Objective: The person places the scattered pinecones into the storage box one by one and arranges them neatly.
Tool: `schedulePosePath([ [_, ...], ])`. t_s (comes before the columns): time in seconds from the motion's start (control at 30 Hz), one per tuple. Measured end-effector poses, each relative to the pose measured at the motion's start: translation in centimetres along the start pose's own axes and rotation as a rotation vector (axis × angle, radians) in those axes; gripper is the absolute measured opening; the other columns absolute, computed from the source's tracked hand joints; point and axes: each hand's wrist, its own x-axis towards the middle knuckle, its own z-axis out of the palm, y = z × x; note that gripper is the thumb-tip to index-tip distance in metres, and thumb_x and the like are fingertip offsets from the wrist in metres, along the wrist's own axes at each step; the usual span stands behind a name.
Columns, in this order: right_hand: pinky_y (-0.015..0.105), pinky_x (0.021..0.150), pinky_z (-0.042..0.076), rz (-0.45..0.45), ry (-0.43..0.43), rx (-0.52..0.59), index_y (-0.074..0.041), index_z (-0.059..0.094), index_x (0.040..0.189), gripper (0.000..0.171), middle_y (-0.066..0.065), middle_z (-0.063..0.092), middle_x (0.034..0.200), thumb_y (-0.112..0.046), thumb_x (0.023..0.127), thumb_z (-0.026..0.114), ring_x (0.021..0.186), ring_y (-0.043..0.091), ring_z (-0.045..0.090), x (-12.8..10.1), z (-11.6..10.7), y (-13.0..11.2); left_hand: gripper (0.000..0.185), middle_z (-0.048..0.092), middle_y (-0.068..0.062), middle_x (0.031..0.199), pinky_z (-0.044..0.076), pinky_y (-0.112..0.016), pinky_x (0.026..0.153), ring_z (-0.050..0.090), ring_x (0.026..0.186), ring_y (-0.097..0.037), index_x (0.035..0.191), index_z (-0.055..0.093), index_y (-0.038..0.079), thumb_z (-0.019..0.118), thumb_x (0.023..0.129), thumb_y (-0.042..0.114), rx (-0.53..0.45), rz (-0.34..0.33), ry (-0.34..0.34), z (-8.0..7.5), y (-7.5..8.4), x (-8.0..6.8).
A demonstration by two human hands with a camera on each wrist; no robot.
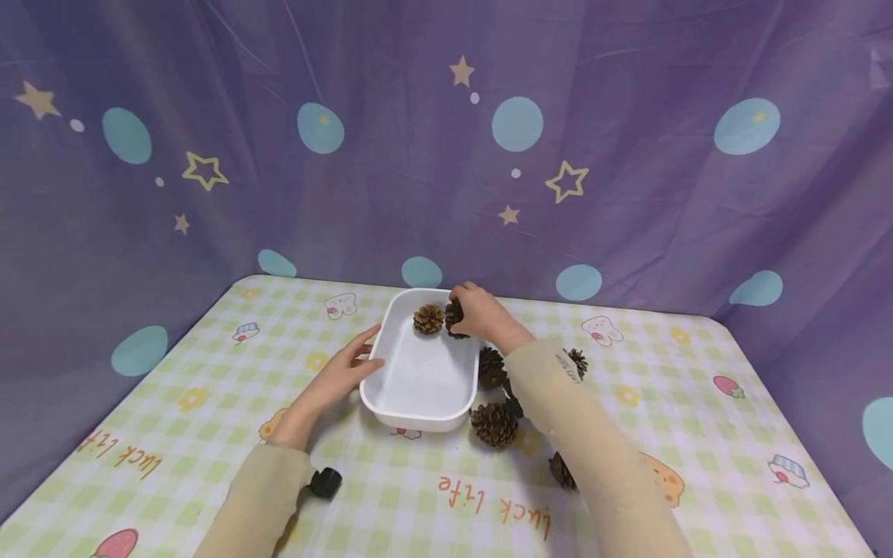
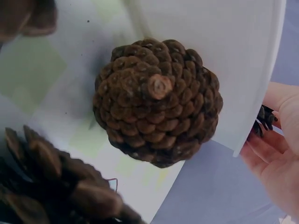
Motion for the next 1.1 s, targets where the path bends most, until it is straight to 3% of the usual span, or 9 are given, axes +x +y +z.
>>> schedulePosePath([
  [0.37,0.041,0.089,0.048,0.018,-0.009,-0.058,-0.008,0.05,0.127,0.059,0.013,0.05,0.12,-0.024,0.075,0.074,0.107,0.028,0.052,0.8,0.7,0.1,0.062,0.046,-0.011,0.132,0.054,-0.032,0.078,0.057,0.103,-0.025,0.143,0.024,0.032,0.056,0.09,0.028,0.0,-0.014,0.005,0.0,0.1,0.0],
  [0.67,0.039,0.088,0.048,-0.029,0.024,-0.079,-0.005,0.052,0.125,0.058,0.013,0.053,0.115,-0.022,0.075,0.075,0.103,0.027,0.054,0.9,1.1,0.1,0.064,0.044,-0.014,0.134,0.053,-0.034,0.081,0.055,0.108,-0.029,0.144,0.024,0.029,0.056,0.09,0.029,-0.014,-0.016,-0.006,-0.2,0.2,0.0],
  [1.1,0.036,0.086,0.049,0.002,0.039,-0.087,-0.004,0.049,0.127,0.058,0.014,0.051,0.116,-0.02,0.077,0.073,0.104,0.027,0.053,1.0,1.7,-0.1,0.063,0.047,-0.011,0.131,0.054,-0.033,0.079,0.058,0.103,-0.025,0.143,0.025,0.031,0.056,0.09,0.027,-0.023,-0.005,0.006,-0.1,-0.1,0.0],
])
